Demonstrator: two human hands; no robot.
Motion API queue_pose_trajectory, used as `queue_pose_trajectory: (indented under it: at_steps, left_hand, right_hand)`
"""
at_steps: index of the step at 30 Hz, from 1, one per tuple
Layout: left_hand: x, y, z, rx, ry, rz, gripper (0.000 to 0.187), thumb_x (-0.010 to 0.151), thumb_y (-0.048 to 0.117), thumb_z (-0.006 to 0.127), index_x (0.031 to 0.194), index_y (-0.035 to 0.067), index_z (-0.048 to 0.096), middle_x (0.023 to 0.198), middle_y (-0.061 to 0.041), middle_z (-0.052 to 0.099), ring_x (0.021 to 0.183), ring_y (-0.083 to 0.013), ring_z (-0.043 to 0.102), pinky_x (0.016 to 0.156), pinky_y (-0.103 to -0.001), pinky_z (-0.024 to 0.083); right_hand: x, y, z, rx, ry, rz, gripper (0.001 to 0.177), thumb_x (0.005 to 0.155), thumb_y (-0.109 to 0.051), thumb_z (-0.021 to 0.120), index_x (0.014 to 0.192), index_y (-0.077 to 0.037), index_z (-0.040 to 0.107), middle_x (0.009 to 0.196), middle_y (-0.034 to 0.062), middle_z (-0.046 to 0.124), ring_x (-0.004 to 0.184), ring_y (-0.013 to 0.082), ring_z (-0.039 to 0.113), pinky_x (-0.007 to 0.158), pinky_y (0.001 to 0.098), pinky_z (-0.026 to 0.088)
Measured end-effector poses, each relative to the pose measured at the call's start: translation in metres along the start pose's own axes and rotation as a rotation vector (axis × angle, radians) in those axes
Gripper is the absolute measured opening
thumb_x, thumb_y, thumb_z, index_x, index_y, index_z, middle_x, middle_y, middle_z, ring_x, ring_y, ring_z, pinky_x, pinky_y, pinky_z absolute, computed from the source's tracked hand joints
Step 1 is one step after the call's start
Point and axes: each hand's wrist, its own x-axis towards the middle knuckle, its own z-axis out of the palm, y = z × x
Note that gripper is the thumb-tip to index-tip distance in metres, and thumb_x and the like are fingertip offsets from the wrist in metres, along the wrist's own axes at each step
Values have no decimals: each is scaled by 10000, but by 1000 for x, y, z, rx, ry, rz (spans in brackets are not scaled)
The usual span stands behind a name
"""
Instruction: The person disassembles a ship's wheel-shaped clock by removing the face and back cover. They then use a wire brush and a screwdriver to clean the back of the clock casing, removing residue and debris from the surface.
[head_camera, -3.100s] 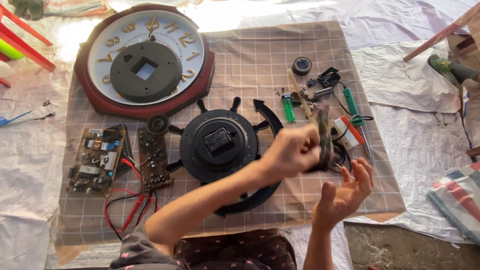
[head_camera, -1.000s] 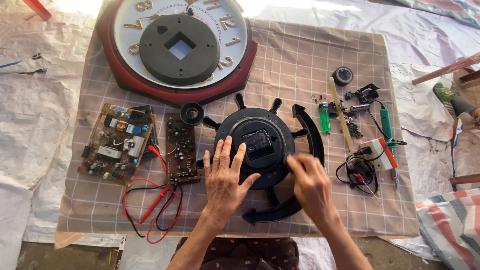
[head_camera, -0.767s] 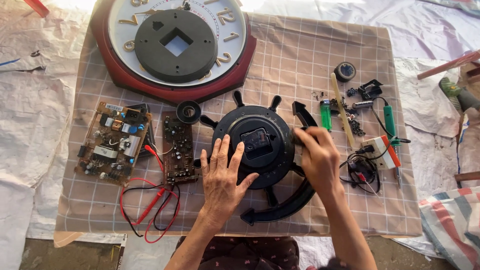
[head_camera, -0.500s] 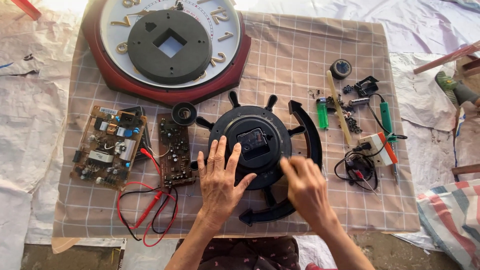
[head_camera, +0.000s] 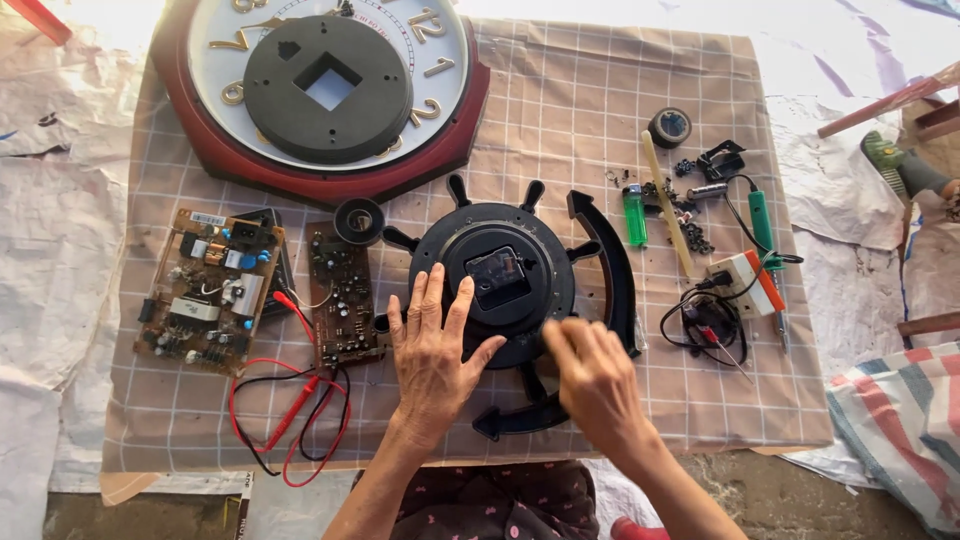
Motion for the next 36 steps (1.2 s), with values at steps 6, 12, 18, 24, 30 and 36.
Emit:
queue_pose_trajectory:
  at_steps: [6,12,18,24,30,36]
  left_hand:
    - [-2,-1,3,-13,0,-1,676,705,490,633,1241,117,458,1313,-191,369,1226,-340,341,991,-555,152]
    - [2,1,-2,-28,4,-7,664,705,478,639,1232,114,467,1306,-192,377,1223,-339,346,995,-547,156]
    - [0,-1,1,-19,5,-2,663,716,490,624,1240,119,458,1314,-194,366,1229,-338,338,1001,-539,148]
    - [-1,-3,0,1,6,30,609,745,482,585,1258,186,445,1321,-195,352,1239,-351,318,997,-552,135]
    - [0,-2,0,1,0,31,588,757,471,581,1266,214,435,1324,-205,342,1242,-357,310,990,-568,132]
    - [0,-3,3,15,8,17,594,752,494,571,1264,226,436,1319,-204,351,1243,-354,314,983,-574,141]
  right_hand:
    - [29,34,-9,182,124,171,241,775,34,499,932,-83,640,840,84,515,756,256,529,656,309,433]
    - [24,3,1,-87,74,64,279,726,58,460,934,-47,614,795,77,482,682,244,499,574,326,409]
    - [14,11,-27,266,-23,187,283,732,12,518,889,-172,662,834,9,541,773,199,562,675,246,451]
    - [55,40,6,231,-9,249,250,717,11,568,905,-129,654,827,53,579,770,247,600,693,324,481]
    - [130,54,48,309,-127,161,182,739,-86,560,876,-176,638,843,45,584,789,292,588,674,397,483]
    - [145,40,28,417,-228,87,203,717,-38,557,882,-118,643,818,106,596,799,349,584,667,438,474]
